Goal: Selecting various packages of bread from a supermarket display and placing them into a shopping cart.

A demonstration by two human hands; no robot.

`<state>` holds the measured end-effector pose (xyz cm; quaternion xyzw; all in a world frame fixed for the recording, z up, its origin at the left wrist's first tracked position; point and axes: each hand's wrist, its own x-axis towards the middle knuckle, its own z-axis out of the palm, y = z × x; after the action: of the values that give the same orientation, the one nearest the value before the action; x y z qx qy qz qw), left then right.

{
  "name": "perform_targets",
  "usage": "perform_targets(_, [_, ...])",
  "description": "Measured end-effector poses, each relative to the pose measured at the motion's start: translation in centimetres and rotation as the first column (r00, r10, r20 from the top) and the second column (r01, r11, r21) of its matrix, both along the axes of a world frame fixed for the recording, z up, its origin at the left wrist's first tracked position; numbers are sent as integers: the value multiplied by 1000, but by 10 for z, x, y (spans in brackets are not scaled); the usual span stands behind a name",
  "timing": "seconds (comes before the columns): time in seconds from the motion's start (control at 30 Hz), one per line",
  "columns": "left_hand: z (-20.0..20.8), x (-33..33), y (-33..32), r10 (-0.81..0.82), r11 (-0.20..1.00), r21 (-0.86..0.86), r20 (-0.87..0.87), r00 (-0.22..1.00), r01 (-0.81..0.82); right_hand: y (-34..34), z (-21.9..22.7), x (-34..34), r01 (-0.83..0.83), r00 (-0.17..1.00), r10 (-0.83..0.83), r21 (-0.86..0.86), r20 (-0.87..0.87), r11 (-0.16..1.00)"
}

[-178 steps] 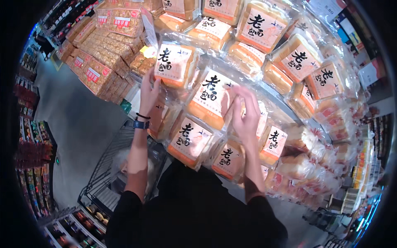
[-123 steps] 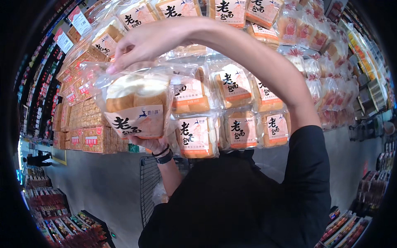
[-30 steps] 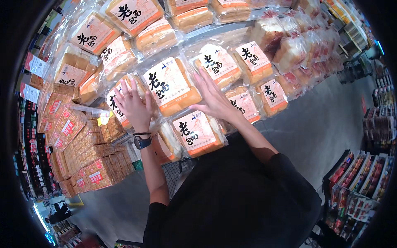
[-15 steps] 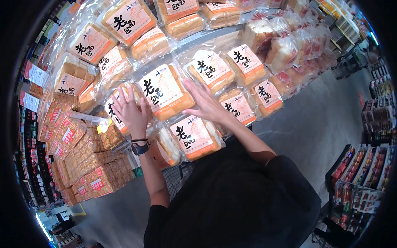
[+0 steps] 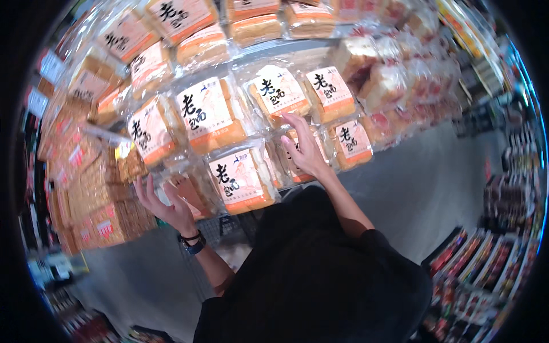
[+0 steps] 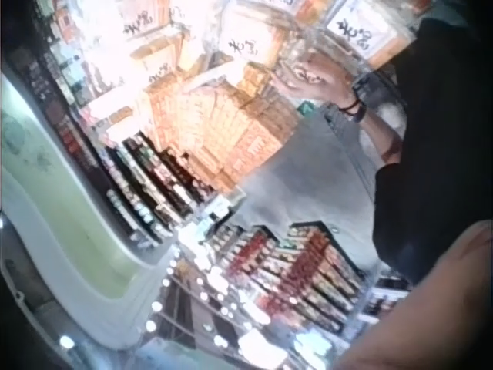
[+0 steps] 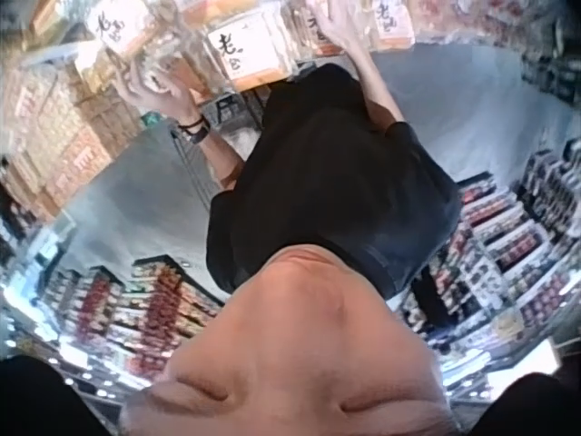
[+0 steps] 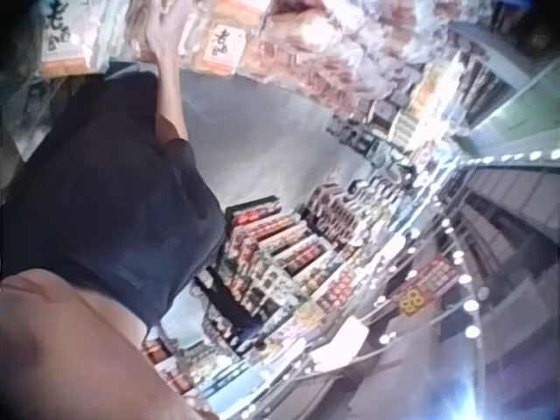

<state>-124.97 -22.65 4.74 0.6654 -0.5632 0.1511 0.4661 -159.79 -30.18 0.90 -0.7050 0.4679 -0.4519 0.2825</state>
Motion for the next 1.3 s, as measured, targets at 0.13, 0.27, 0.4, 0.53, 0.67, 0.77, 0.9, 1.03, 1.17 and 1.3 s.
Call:
perform_targets(0.13, [-2, -35, 76, 146, 989, 33, -14, 989, -146, 0, -21, -21, -109, 988, 109, -10, 107, 994])
perform_targets(0.27, [-4, -83, 159, 342, 930, 158, -41, 939, -331, 10, -19, -43, -151, 969, 156, -39, 190, 988])
perform_targets(0.4, [-23, -127, 254, 580, 804, 220, -93, 809, -552, 31, -39, -54, -190, 898, 219, -113, 381, 975])
perform_targets(0.53, [-30, -182, 331, 730, 650, 336, -30, 682, -681, 59, -50, -72, -284, 880, 329, -178, 343, 942])
perform_targets(0.67, [-60, -202, 389, 778, 559, 448, 7, 628, -697, 86, -33, -71, -307, 873, 393, -302, 289, 903])
perform_targets(0.77, [-76, -206, 410, 783, 524, 521, 15, 621, -674, 105, -16, -66, -369, 878, 453, -386, 152, 846])
perform_targets(0.9, [-95, -195, 418, 686, 554, 619, 39, 727, -556, 133, -20, -55, -570, 806, 589, -183, 68, 801])
perform_targets(1.03, [-128, -166, 424, 689, 575, 692, -122, 714, -436, 158, -27, -37, -667, 745, 666, -59, -44, 742])
perform_targets(1.17, [-175, -116, 442, 715, 492, 815, -178, 676, -307, 180, -26, -11, -741, 653, 728, 23, -210, 671])
perform_targets(1.3, [-272, -58, 470, 683, 526, 823, -258, 683, -216, 213, -19, 29, -714, 639, 712, 122, -291, 690])
